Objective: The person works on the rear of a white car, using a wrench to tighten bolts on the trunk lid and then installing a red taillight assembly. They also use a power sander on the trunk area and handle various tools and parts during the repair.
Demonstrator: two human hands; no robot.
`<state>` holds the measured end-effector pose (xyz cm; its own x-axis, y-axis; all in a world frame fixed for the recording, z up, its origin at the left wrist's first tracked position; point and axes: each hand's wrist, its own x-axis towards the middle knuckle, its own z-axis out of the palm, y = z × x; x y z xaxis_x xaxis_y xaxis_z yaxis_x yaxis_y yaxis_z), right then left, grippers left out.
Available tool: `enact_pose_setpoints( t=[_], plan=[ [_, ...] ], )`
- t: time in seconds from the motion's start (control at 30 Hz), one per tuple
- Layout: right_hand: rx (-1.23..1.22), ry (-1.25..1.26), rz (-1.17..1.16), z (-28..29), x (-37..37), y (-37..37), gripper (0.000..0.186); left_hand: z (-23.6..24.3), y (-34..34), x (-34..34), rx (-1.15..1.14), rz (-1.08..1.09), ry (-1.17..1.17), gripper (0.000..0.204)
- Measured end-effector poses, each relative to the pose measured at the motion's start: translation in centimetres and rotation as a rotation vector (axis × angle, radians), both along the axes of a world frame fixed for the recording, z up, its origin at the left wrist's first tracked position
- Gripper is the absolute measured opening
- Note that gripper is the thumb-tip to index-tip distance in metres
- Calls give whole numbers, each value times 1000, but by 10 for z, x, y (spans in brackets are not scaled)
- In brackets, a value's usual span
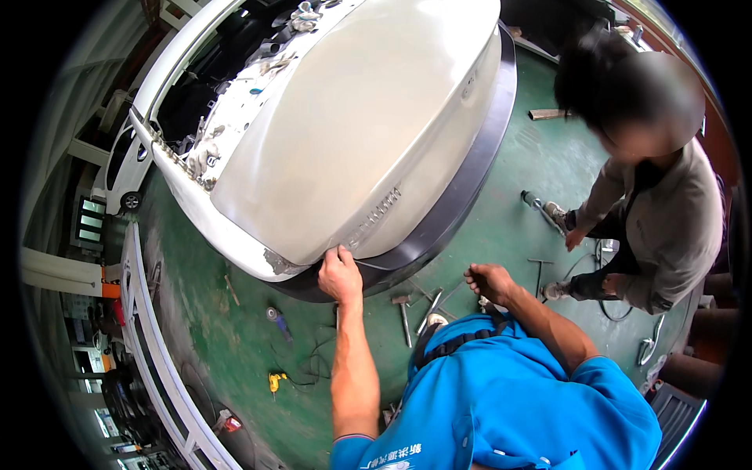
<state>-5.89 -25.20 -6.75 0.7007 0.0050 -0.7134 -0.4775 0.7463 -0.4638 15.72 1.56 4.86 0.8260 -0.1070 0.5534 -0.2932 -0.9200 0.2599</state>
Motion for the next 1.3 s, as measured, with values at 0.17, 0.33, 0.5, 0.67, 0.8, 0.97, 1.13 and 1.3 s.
enact_pose_setpoints(
  t=[0.17, 0.33, 0.5, 0.67, 0.8, 0.97, 1.13, 1.3],
  plan=[
    [18, -3, -27, -12, -7, -9, 31, 4, 8, -6, -975, -93, 552, 27],
    [11, 8, -11, -3, 0, -5, 28, -17, 26, -39, -1771, -315, 870, 27],
    [4, 9, 50, -2, 8, 4, 27, -23, 20, -15, -1758, -221, 948, 23],
    [-4, 15, 63, 1, 6, 7, 27, 5, -21, -6, -1159, -3, 787, 30],
    [-1, 12, 53, -5, -1, 4, 26, -10, -31, -5, -285, -11, 170, 38],
    [1, 12, 69, 0, 1, 2, 26, -21, -26, 4, -238, 15, 140, 35],
    [0, -17, 44, -8, -2, -1, 26, -9, -34, -1, -1313, -39, 690, 34],
    [4, -14, 63, -8, 0, 0, 25, -22, -18, 11, -761, -55, 484, 38]
  ],
)
